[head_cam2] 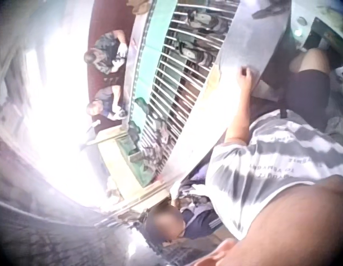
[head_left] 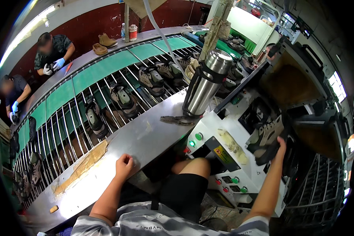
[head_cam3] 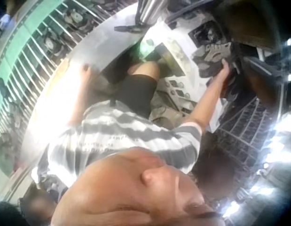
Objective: The person picks up shoes from a conveyor belt, places them into a lasting machine to press the soles, and then returns them to the conveyor belt.
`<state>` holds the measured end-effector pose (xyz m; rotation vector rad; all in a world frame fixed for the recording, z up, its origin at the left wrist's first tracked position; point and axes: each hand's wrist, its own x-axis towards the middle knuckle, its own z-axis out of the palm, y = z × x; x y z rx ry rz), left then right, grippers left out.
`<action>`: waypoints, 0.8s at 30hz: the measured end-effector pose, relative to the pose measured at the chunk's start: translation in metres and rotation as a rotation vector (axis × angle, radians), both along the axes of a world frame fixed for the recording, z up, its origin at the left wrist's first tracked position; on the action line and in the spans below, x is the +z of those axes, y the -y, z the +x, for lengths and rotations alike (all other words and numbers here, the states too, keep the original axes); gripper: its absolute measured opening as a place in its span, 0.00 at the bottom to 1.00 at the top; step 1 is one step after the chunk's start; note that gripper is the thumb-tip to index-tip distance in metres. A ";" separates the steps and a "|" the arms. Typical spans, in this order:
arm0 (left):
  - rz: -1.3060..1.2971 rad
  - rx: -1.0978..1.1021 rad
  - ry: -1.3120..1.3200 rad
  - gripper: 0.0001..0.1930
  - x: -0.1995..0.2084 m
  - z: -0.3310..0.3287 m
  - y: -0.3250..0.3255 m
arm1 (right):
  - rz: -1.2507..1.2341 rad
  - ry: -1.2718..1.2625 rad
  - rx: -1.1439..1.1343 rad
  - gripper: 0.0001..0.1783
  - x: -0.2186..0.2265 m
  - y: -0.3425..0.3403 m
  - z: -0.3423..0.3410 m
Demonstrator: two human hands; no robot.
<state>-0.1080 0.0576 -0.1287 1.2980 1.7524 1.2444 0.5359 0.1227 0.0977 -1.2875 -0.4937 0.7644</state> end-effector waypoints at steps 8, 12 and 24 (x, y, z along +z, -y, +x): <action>-0.029 0.085 -0.205 0.04 0.014 0.007 0.001 | -0.473 0.788 -0.179 0.42 0.051 -0.183 0.028; -0.056 0.061 -0.207 0.04 0.015 0.007 0.002 | -0.774 1.148 -0.157 0.42 0.045 -0.229 0.014; 0.002 0.064 -0.200 0.05 0.017 0.004 0.004 | -0.945 1.094 -0.134 0.42 -0.003 -0.221 -0.027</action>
